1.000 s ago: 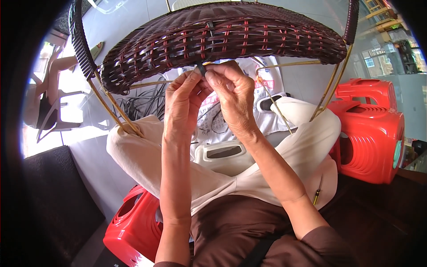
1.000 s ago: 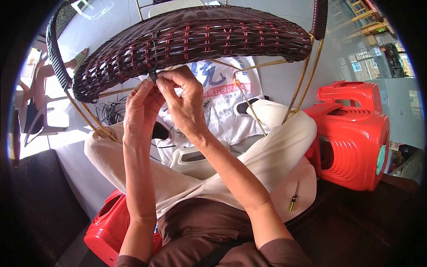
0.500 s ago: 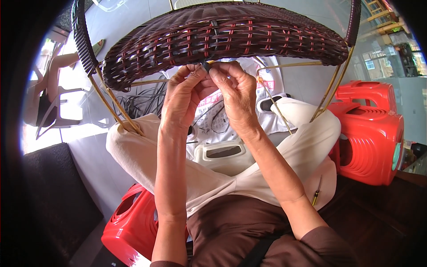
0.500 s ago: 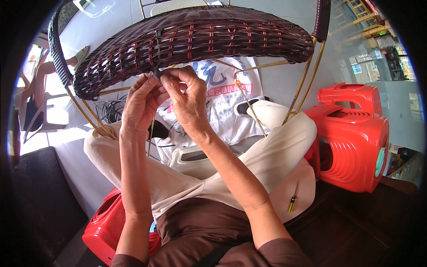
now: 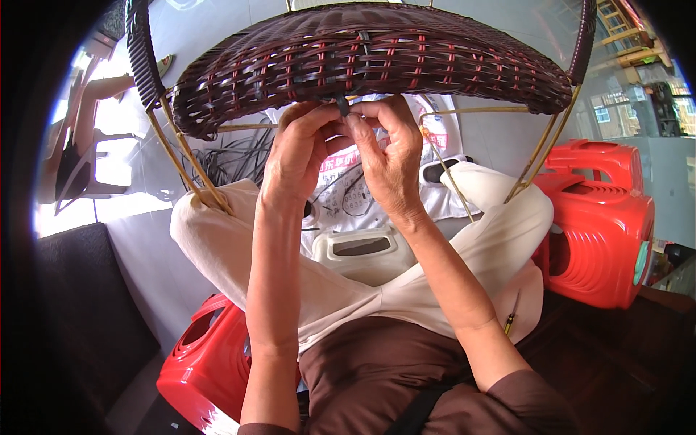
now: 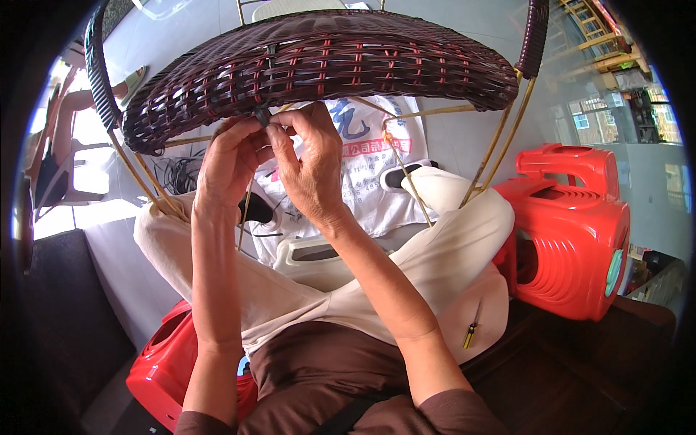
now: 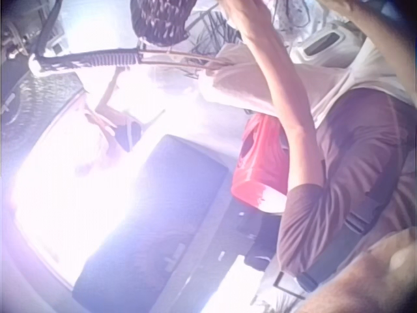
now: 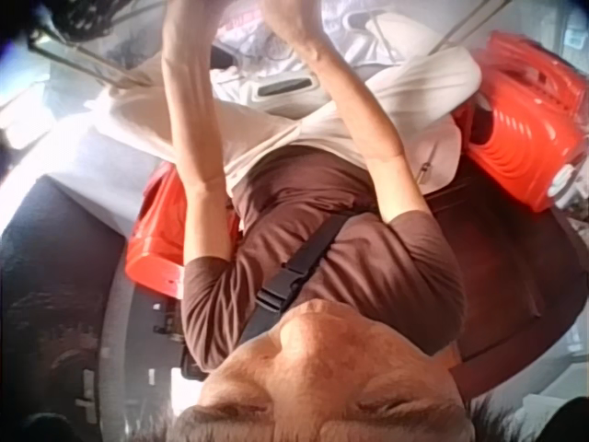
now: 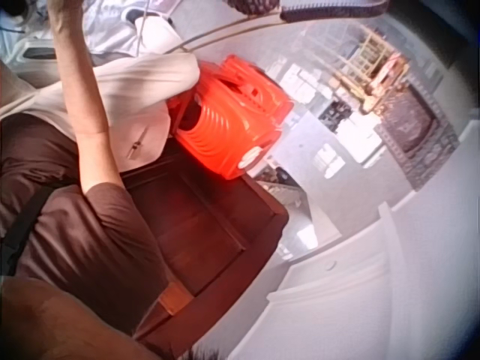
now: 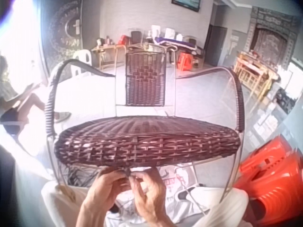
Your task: The person is weaving dark rattan-like strips into the seat frame of a brown chair, using a small flathead tool to pry the existing weave apart and thread the material through.
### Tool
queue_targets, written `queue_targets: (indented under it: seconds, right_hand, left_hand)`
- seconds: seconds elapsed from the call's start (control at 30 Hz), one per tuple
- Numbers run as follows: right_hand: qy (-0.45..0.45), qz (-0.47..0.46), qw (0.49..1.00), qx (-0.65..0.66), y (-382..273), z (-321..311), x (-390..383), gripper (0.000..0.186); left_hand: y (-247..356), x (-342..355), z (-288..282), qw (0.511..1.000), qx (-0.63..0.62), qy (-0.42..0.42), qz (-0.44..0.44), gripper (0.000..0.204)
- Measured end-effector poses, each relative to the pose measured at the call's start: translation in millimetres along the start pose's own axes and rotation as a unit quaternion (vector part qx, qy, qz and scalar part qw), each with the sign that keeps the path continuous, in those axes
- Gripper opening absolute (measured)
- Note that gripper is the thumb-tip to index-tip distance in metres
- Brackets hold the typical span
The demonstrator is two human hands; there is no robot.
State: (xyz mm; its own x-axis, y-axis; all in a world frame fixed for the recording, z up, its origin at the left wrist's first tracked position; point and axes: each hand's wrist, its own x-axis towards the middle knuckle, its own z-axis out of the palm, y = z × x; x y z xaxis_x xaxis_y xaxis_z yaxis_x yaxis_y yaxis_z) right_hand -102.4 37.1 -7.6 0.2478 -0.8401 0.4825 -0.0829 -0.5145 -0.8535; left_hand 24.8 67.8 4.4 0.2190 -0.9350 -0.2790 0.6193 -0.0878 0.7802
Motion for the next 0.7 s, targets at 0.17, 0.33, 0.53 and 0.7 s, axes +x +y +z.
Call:
queue_targets:
  seconds: [0.17, 0.33, 0.53, 0.7]
  right_hand:
    - [0.113, -0.004, 0.994, 0.011, -8.0, -2.1, -16.5, 0.014]
    - [0.086, 0.038, 0.995, 0.013, -2.3, -6.8, -25.3, 0.012]
    - [0.029, 0.111, 0.992, 0.060, 2.6, -7.3, -36.5, 0.009]
    - [0.022, 0.163, 0.981, 0.106, -0.1, -6.3, -40.5, 0.010]
  left_hand:
    - [0.5, -7.0, 7.7, 0.971, 0.223, 0.033, 0.085, 0.026]
    - [0.0, -14.6, 20.5, 0.929, 0.332, 0.101, 0.127, 0.030]
    - [4.2, -33.5, 33.1, 0.711, 0.613, 0.165, 0.302, 0.016]
    - [8.7, -41.6, 36.5, 0.727, 0.600, 0.131, 0.306, 0.018]
